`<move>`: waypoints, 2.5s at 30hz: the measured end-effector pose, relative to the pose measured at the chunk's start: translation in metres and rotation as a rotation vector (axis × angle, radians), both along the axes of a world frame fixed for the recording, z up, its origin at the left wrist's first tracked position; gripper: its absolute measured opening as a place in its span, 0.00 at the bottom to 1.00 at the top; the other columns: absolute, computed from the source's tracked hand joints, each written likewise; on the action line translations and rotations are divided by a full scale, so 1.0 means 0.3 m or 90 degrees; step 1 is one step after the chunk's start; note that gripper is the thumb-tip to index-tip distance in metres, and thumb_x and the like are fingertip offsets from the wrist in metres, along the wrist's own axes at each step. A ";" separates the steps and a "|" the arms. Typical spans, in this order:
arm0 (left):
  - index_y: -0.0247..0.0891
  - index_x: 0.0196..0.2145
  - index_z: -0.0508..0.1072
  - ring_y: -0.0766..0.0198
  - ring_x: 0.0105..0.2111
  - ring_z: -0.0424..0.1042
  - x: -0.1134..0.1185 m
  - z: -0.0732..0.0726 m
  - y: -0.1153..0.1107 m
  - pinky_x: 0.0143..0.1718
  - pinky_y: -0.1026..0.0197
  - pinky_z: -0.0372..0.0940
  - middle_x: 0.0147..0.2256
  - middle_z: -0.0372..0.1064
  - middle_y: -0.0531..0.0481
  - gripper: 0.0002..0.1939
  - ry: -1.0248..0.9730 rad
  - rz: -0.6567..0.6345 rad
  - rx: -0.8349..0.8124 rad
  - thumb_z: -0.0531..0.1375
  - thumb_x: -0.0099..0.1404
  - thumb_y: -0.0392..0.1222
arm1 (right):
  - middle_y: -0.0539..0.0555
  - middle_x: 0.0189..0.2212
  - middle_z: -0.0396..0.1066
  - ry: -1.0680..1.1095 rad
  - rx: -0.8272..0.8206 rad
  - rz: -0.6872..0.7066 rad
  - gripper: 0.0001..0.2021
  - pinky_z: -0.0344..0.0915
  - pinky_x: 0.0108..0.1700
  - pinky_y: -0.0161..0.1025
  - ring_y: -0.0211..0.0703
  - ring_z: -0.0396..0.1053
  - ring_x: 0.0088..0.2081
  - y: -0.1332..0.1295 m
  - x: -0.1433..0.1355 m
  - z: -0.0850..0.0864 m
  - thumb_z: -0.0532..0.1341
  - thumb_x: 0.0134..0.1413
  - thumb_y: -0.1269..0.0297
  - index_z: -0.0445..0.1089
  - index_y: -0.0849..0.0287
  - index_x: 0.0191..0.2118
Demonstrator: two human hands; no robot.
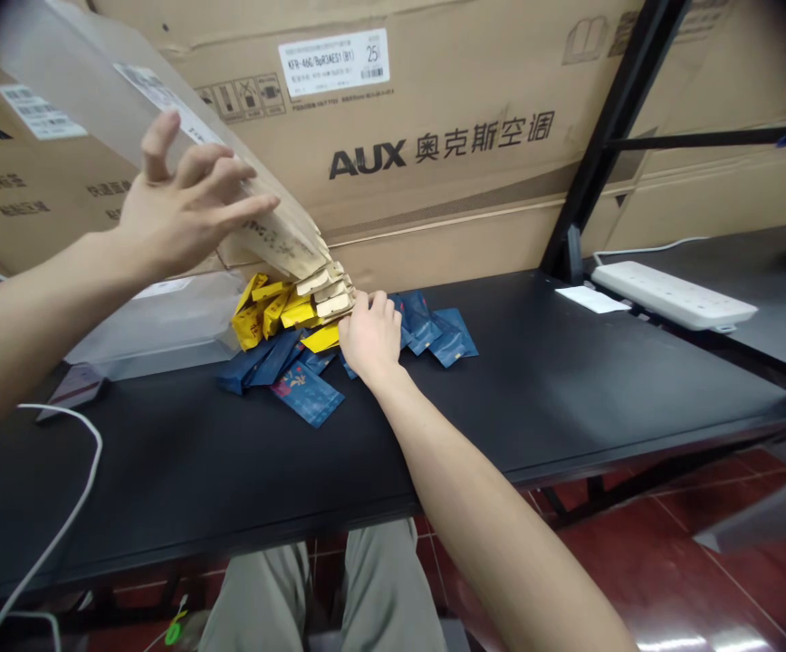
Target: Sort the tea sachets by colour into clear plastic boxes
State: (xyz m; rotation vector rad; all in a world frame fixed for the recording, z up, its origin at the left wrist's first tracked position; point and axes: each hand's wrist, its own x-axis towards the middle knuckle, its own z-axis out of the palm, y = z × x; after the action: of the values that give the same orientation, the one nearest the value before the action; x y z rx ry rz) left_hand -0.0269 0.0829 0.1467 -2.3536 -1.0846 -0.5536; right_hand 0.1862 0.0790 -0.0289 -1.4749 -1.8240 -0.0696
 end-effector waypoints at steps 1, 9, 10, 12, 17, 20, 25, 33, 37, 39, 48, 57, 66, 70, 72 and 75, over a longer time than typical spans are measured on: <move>0.48 0.50 0.70 0.62 0.65 0.48 -0.009 0.013 -0.002 0.67 0.41 0.13 0.60 0.62 0.55 0.15 -0.004 0.004 0.009 0.48 0.71 0.43 | 0.68 0.48 0.66 -0.009 -0.003 -0.002 0.21 0.62 0.49 0.54 0.58 0.64 0.48 0.000 0.000 -0.001 0.52 0.58 0.68 0.66 0.65 0.56; 0.47 0.50 0.71 0.60 0.67 0.44 -0.044 0.052 -0.038 0.66 0.38 0.11 0.63 0.59 0.55 0.17 0.046 0.054 0.016 0.46 0.72 0.41 | 0.67 0.52 0.64 0.002 0.002 0.038 0.26 0.62 0.50 0.56 0.60 0.64 0.49 -0.012 -0.003 -0.006 0.50 0.58 0.69 0.61 0.64 0.62; 0.48 0.49 0.71 0.59 0.67 0.45 -0.042 0.045 -0.046 0.66 0.36 0.12 0.62 0.60 0.54 0.16 0.046 0.060 0.009 0.47 0.71 0.40 | 0.67 0.53 0.64 0.013 0.010 0.048 0.26 0.62 0.51 0.56 0.60 0.64 0.50 -0.017 -0.004 -0.004 0.50 0.58 0.69 0.61 0.63 0.62; 0.49 0.49 0.72 0.57 0.67 0.46 -0.038 0.031 -0.061 0.66 0.34 0.13 0.62 0.60 0.53 0.15 0.028 0.066 -0.006 0.49 0.70 0.39 | 0.66 0.55 0.63 0.037 0.029 0.068 0.25 0.62 0.54 0.56 0.59 0.63 0.52 -0.027 -0.010 0.000 0.50 0.59 0.69 0.61 0.62 0.62; 0.52 0.51 0.71 0.58 0.67 0.45 -0.056 0.006 -0.077 0.66 0.37 0.11 0.62 0.60 0.56 0.16 -0.018 0.068 0.008 0.48 0.71 0.42 | 0.67 0.60 0.58 0.050 0.096 0.103 0.29 0.55 0.62 0.58 0.59 0.57 0.61 -0.060 -0.041 0.005 0.55 0.61 0.52 0.59 0.61 0.63; 0.53 0.52 0.70 0.59 0.65 0.48 -0.078 -0.027 -0.083 0.66 0.36 0.11 0.61 0.61 0.58 0.18 -0.018 0.055 0.004 0.46 0.72 0.43 | 0.68 0.66 0.50 -0.020 0.143 0.130 0.38 0.44 0.66 0.64 0.63 0.47 0.67 -0.085 -0.072 0.004 0.59 0.56 0.42 0.56 0.60 0.66; 0.60 0.51 0.70 0.58 0.61 0.53 -0.105 -0.111 -0.115 0.66 0.35 0.15 0.57 0.65 0.58 0.18 -0.061 0.043 -0.026 0.48 0.69 0.42 | 0.62 0.70 0.43 -0.145 0.177 0.211 0.42 0.32 0.66 0.73 0.66 0.32 0.71 -0.124 -0.115 -0.001 0.63 0.52 0.42 0.52 0.52 0.68; 0.56 0.51 0.70 0.58 0.63 0.50 -0.156 -0.108 -0.163 0.65 0.36 0.14 0.61 0.62 0.56 0.17 -0.110 0.096 -0.001 0.46 0.72 0.48 | 0.59 0.71 0.44 -0.175 0.200 0.252 0.37 0.29 0.64 0.76 0.68 0.30 0.71 -0.138 -0.127 -0.007 0.65 0.55 0.53 0.54 0.49 0.68; 0.46 0.55 0.68 0.58 0.66 0.45 -0.187 -0.051 -0.181 0.63 0.35 0.11 0.63 0.57 0.50 0.20 -0.096 0.175 0.007 0.47 0.71 0.52 | 0.59 0.72 0.42 -0.220 0.205 0.234 0.37 0.27 0.64 0.75 0.69 0.29 0.71 -0.133 -0.129 -0.011 0.63 0.56 0.51 0.52 0.49 0.69; 0.42 0.56 0.67 0.58 0.67 0.41 -0.208 -0.026 -0.187 0.62 0.35 0.10 0.63 0.56 0.48 0.22 -0.083 0.216 0.016 0.47 0.72 0.53 | 0.60 0.72 0.40 -0.226 0.213 0.236 0.38 0.27 0.65 0.74 0.70 0.30 0.71 -0.126 -0.129 -0.016 0.62 0.57 0.49 0.51 0.50 0.69; 0.39 0.61 0.62 0.46 0.62 0.42 -0.237 -0.058 -0.259 0.62 0.31 0.27 0.61 0.54 0.47 0.34 -0.186 0.275 0.135 0.62 0.58 0.45 | 0.64 0.70 0.46 -0.213 0.234 0.215 0.33 0.29 0.65 0.74 0.71 0.37 0.70 -0.099 -0.127 -0.025 0.61 0.58 0.50 0.58 0.53 0.66; 0.50 0.59 0.65 0.50 0.57 0.58 -0.031 -0.418 -0.430 0.63 0.40 0.42 0.55 0.62 0.46 0.28 -0.289 0.307 0.297 0.57 0.62 0.33 | 0.64 0.66 0.53 -0.204 0.230 0.203 0.24 0.34 0.67 0.72 0.68 0.42 0.69 -0.082 -0.105 -0.030 0.58 0.59 0.55 0.66 0.58 0.59; 0.53 0.59 0.65 0.55 0.55 0.63 -0.162 -0.646 -0.721 0.62 0.47 0.45 0.53 0.67 0.47 0.28 -0.133 0.343 0.358 0.59 0.63 0.32 | 0.63 0.66 0.52 -0.232 0.220 0.191 0.28 0.35 0.67 0.72 0.70 0.43 0.68 -0.088 -0.090 -0.035 0.59 0.57 0.49 0.65 0.57 0.60; 0.50 0.58 0.67 0.53 0.54 0.64 -0.261 -0.651 -0.814 0.61 0.46 0.46 0.53 0.67 0.44 0.26 -0.061 0.379 0.297 0.59 0.63 0.31 | 0.63 0.66 0.53 -0.248 0.217 0.182 0.28 0.38 0.66 0.72 0.70 0.44 0.68 -0.091 -0.089 -0.034 0.58 0.58 0.48 0.65 0.57 0.61; 0.47 0.57 0.67 0.51 0.54 0.64 -0.299 -0.647 -0.826 0.61 0.44 0.47 0.54 0.67 0.42 0.24 -0.059 0.408 0.219 0.58 0.65 0.32 | 0.63 0.66 0.53 -0.249 0.218 0.181 0.28 0.39 0.66 0.72 0.70 0.44 0.68 -0.092 -0.088 -0.033 0.57 0.59 0.48 0.65 0.57 0.60; 0.45 0.58 0.66 0.49 0.54 0.64 -0.334 -0.644 -0.812 0.61 0.41 0.48 0.55 0.66 0.39 0.21 -0.075 0.434 0.143 0.57 0.67 0.37 | 0.64 0.65 0.53 -0.249 0.224 0.181 0.27 0.39 0.67 0.71 0.70 0.44 0.68 -0.092 -0.087 -0.034 0.56 0.60 0.48 0.65 0.57 0.60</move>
State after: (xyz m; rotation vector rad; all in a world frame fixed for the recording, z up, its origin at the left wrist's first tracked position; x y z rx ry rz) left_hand -0.1272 -0.1606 -0.0466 -1.6307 -1.6699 -0.5182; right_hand 0.1602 0.0512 -0.0391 -0.9935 -2.1804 -0.5420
